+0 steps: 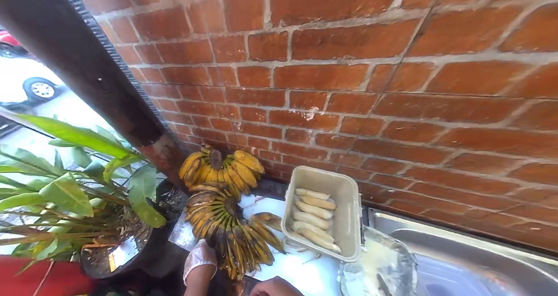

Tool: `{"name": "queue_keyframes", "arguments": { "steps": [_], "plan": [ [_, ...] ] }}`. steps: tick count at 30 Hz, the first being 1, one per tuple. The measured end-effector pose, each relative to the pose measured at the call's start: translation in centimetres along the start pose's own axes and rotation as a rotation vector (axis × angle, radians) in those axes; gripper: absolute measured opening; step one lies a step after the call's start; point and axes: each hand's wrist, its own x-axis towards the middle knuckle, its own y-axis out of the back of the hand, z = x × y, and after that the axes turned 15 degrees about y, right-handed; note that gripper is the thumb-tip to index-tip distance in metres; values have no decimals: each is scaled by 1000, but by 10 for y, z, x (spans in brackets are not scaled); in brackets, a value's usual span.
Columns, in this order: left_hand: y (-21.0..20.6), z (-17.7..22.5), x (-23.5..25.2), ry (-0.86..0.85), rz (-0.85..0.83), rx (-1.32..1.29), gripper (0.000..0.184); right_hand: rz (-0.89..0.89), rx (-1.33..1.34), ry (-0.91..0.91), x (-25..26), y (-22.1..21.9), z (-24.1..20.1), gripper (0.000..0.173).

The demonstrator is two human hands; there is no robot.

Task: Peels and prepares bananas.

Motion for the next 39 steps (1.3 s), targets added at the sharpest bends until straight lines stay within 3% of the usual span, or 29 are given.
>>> {"name": "queue_keyframes", "arguments": {
  "steps": [7, 15, 19, 25, 30, 35, 37, 39],
  "plan": [
    [7, -16, 22, -135, -75, 38, 41, 63, 38, -36, 75, 11, -34, 43],
    [-26, -32, 22, -48, -217, -282, 53, 57, -28, -194, 152, 19, -36, 45],
    [-32, -46, 29, -34, -335, -329, 43, 7, -124, -334, 163, 23, -49, 46],
    [-21, -61, 15, -42, -369, -495, 39, -20, -78, -428, 170, 32, -52, 65],
    [-14, -59, 0, -20, -343, -599, 32, 102, 199, -455, 171, 18, -38, 45],
    [-27, -61, 8, -45, -304, -638, 41, 279, 550, -434, 163, 7, -20, 29],
    [-31, -65, 8, -55, -294, -724, 42, 249, 486, -419, 160, 13, -21, 31],
    [-34, -68, 11, -40, -235, -800, 38, 144, 244, -392, 153, 30, -27, 34]
  ]
}}
